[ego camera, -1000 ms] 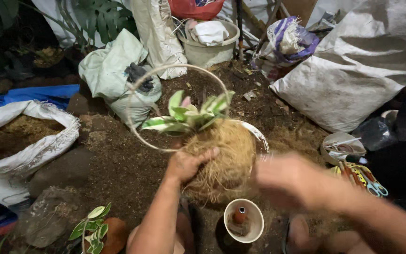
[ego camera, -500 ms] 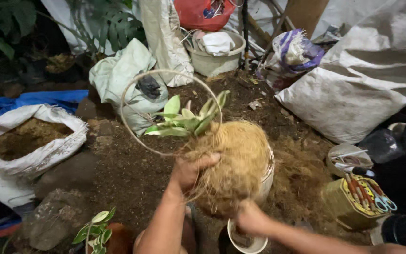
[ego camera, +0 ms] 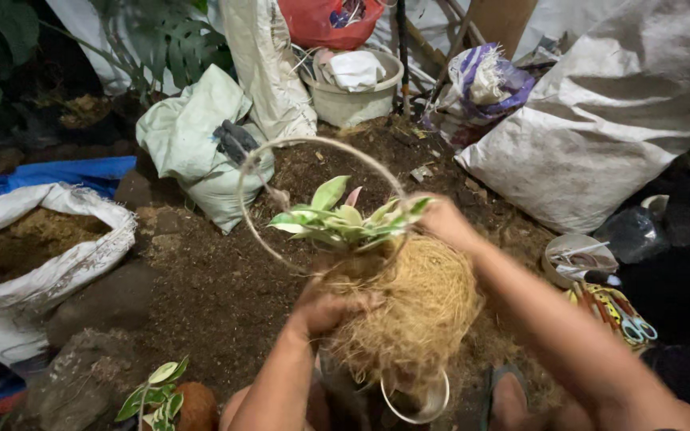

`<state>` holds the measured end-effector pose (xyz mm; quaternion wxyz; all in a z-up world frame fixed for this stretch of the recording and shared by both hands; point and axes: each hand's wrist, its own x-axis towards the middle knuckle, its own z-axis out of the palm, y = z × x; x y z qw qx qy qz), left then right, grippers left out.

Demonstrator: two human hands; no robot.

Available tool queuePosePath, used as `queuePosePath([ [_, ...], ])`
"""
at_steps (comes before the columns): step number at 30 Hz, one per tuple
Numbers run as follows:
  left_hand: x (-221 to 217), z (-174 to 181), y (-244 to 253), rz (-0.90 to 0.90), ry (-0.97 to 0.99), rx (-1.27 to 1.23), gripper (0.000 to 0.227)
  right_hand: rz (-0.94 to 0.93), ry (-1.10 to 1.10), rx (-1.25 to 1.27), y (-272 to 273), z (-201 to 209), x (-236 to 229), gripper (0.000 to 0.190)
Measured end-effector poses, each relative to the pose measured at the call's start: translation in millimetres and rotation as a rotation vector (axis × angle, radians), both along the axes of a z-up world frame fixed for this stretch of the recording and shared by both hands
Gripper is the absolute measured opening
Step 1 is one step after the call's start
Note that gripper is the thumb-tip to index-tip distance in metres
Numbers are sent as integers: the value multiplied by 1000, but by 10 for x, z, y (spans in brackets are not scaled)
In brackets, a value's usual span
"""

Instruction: The person arranges a variegated leafy plant into a circular wire frame filled with coconut coir. They pack the coir around the plant base, adjust the leaves, and then use a dark cloth to wipe the exterior of the coir ball.

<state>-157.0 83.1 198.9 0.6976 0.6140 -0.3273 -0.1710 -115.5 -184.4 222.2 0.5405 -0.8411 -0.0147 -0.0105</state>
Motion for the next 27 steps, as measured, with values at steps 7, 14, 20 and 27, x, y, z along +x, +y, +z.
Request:
queuePosePath([
  [7,202,-26,-68,67,402,-442,57,197,-9,-97,715,-1176,-1208,13],
  [14,133,238,-152,565,219,-177,55,731,-573,-246,386,367,-1667,26],
  [20,411,-838,-64,526,-598,48,33,61,-658,-368,-202,1055,-453,14],
  [27,458,-1094,-353,93,-80,-524,11,-196,120,56,161,-900,-258,12],
])
